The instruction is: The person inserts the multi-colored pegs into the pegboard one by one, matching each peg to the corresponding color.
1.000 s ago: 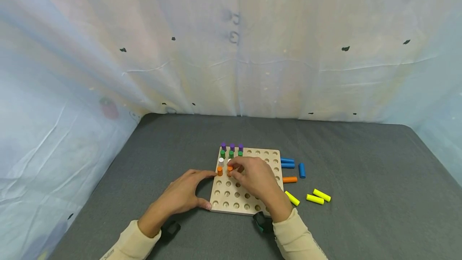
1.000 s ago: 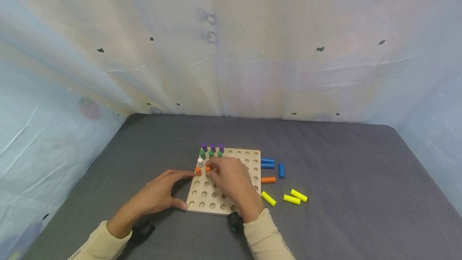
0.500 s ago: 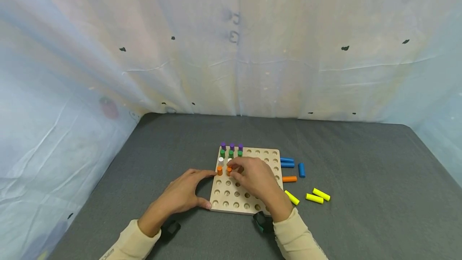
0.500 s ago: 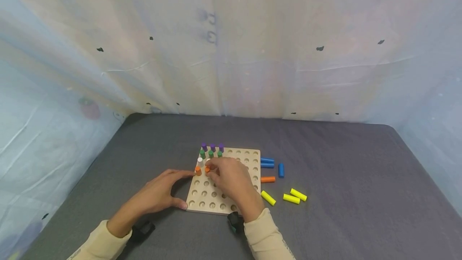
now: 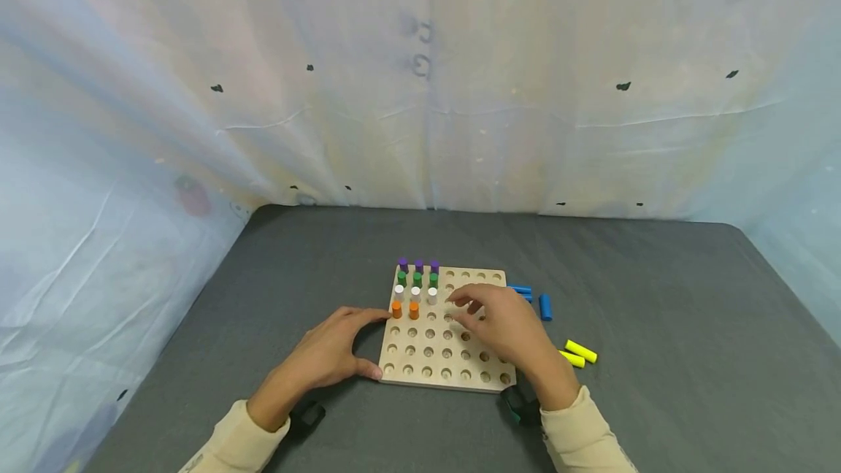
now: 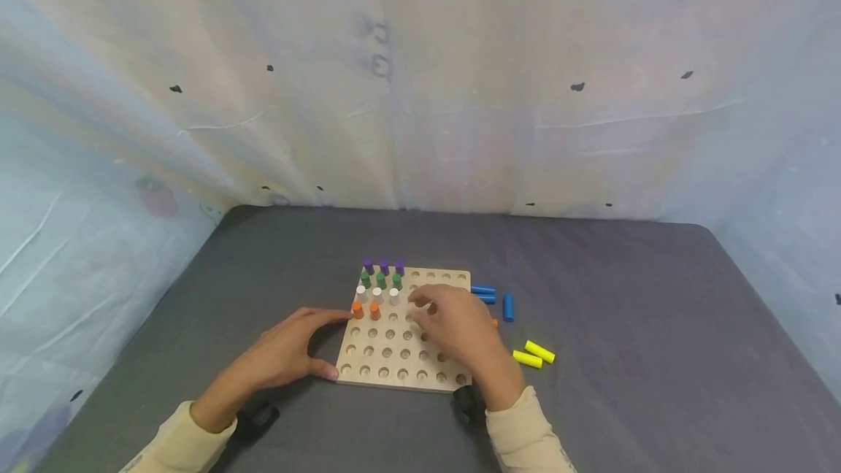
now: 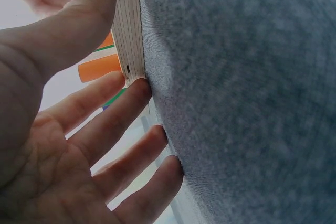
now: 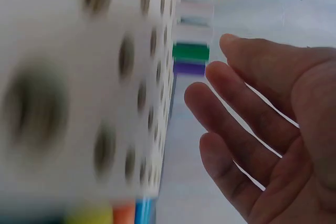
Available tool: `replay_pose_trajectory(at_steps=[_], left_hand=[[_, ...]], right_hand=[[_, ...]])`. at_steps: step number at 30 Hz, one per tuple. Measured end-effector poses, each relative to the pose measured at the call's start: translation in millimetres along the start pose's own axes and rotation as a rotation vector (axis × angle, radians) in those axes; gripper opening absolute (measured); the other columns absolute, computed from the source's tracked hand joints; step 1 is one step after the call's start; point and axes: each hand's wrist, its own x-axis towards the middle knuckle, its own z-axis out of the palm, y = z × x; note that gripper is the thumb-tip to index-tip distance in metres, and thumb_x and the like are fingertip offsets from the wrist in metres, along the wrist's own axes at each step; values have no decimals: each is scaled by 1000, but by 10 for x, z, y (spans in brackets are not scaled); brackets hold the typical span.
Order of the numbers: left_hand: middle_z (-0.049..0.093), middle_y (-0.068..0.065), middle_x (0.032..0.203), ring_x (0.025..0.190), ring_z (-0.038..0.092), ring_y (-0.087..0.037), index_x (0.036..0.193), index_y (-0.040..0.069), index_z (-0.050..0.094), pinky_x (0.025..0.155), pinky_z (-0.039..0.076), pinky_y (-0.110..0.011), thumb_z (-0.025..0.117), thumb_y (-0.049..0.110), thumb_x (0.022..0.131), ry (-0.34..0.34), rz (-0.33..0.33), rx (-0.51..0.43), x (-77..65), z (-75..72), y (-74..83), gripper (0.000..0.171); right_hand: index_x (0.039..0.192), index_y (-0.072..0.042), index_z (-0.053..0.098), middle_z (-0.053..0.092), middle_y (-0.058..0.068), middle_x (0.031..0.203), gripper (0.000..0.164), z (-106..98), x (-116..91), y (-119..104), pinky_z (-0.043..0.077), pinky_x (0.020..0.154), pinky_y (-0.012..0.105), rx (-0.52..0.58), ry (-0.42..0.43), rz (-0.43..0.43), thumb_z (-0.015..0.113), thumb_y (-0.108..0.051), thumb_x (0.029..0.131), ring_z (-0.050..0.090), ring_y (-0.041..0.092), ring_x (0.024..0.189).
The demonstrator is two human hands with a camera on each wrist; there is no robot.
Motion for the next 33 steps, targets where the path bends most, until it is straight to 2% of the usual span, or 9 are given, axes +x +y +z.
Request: replay_pose_trajectory(at_steps=[5,8,15,25,33], left_hand=[[56,0,142,134,49,-24,140,36,55,94,46,-63,92,42,62,1,-4,-7,-1,-2,7,86],[56,0,142,135,49,-24,140,36,55,94,46,-62,92,42,63,1,-7,-10,-3,-2,12,86],[55,0,142,135,49,-24,141,36,55,94,47,-61,92,43,63,-6,-14,-4,2,-4,10,86],[55,0,143,135,48,-24,141,36,54,94,47,-62,91,42,64,-5,-4,-15,9,-5,34,86],[55,-1,142,135,49,-25,141,35,55,95,46,-61,92,40,63,-6,-16,-15,-3,-1,16,86]], right_hand=[[113,-22,74,74,-8,107,23,-192,-111,257,49,66,27,-40,21,-32,74,-23,90,68,10,89],[113,-20,73,75,-7,104,24,-301,-174,404,51,69,30,-60,22,-38,75,-22,89,68,10,87],[113,-21,73,73,-10,95,26,-458,-266,633,50,70,32,-94,-16,-6,77,-23,88,67,10,86],[113,-22,73,73,-6,103,28,-461,-290,779,54,80,43,-97,-65,10,78,-22,86,68,17,95],[114,-21,72,73,-7,103,31,-377,-269,827,55,84,44,-96,-108,1,79,-16,84,68,16,96]])
